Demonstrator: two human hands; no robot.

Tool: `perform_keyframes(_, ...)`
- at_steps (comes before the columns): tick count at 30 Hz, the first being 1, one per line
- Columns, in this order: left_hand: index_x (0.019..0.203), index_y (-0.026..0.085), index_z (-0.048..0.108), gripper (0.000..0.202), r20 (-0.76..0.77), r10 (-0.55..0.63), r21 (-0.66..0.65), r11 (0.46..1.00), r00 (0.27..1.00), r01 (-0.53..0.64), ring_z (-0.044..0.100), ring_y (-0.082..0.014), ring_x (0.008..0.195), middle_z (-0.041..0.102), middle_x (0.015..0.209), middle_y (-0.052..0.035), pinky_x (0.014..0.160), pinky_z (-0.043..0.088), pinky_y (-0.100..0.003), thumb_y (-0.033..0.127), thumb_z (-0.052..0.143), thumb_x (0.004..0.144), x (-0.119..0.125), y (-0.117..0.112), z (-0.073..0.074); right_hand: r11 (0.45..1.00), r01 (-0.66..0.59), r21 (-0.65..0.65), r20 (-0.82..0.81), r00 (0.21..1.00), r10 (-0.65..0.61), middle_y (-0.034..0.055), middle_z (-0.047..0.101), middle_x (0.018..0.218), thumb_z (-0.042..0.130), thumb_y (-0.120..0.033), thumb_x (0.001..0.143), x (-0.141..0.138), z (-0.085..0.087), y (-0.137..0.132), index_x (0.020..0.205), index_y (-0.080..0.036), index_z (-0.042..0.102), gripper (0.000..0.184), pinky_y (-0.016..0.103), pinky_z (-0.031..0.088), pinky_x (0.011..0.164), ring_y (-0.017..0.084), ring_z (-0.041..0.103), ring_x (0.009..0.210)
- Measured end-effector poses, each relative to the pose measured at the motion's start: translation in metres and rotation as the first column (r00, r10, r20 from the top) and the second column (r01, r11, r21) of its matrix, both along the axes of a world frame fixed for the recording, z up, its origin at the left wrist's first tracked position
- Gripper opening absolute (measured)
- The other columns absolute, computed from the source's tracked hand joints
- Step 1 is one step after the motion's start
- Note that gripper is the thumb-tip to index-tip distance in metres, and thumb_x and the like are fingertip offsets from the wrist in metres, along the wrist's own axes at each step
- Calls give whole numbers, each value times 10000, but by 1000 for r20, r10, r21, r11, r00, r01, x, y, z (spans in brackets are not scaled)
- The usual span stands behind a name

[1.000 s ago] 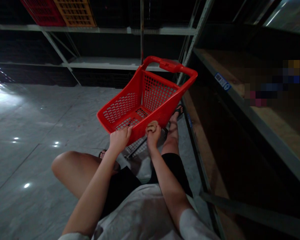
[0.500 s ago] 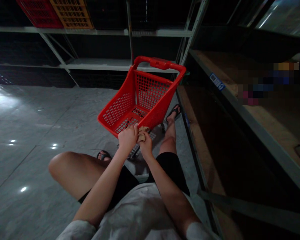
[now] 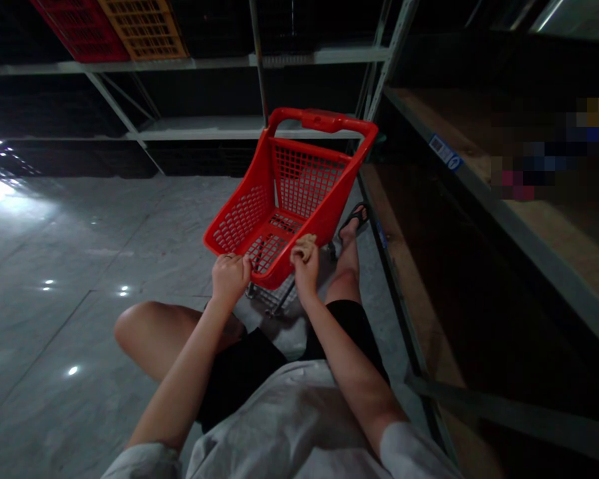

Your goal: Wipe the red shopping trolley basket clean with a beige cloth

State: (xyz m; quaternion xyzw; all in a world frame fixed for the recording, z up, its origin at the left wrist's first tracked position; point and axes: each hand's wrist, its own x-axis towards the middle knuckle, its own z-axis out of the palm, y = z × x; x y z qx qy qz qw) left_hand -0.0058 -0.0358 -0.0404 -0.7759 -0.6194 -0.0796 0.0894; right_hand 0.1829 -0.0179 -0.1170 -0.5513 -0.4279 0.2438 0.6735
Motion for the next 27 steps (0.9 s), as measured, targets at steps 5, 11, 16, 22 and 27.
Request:
perform_keyframes(5,839,129,746,605,56,39,35,999,998,-41,677,-257,881,757,871,-168,901,442,-379,274,197,1048,10,3,-6,948,-304,-90,-32,953,303,18,711,956,673,-265,789,-39,-10,-70,1041,-259,590,265,378,605,778,244,709,861)
perform_keyframes(11,862,121,759,585,72,-14,27,1000,997,12,677,-262,891,763,868,-164,890,428,-393,289,232,1053,21,-1,-6,999,-16,33,-67,998,18,34,684,991,604,-244,754,24,21,21,986,-230,563,236,360,564,880,197,661,921)
perform_keyframes(16,829,123,762,556,126,14,50,999,992,-21,685,-259,870,762,842,-167,863,414,-397,284,275,1045,43,-7,-9,996,92,8,-62,994,-91,57,667,1077,525,-175,732,64,39,82,1028,-205,548,298,321,530,899,168,621,989)
perform_keyframes(22,753,124,743,539,159,15,163,986,987,-42,671,-257,778,746,755,-160,788,396,-397,266,306,1036,57,-4,-16,998,-54,-16,92,994,55,33,627,995,580,-137,700,9,12,-31,973,-218,583,285,360,506,931,202,601,966)
perform_keyframes(27,716,142,721,521,143,-34,213,977,989,3,665,-248,748,743,735,-145,757,379,-391,271,331,1036,56,0,-17,987,-159,-38,44,986,160,5,595,941,598,-148,696,-11,-9,-69,870,-222,560,193,309,508,828,174,581,865)
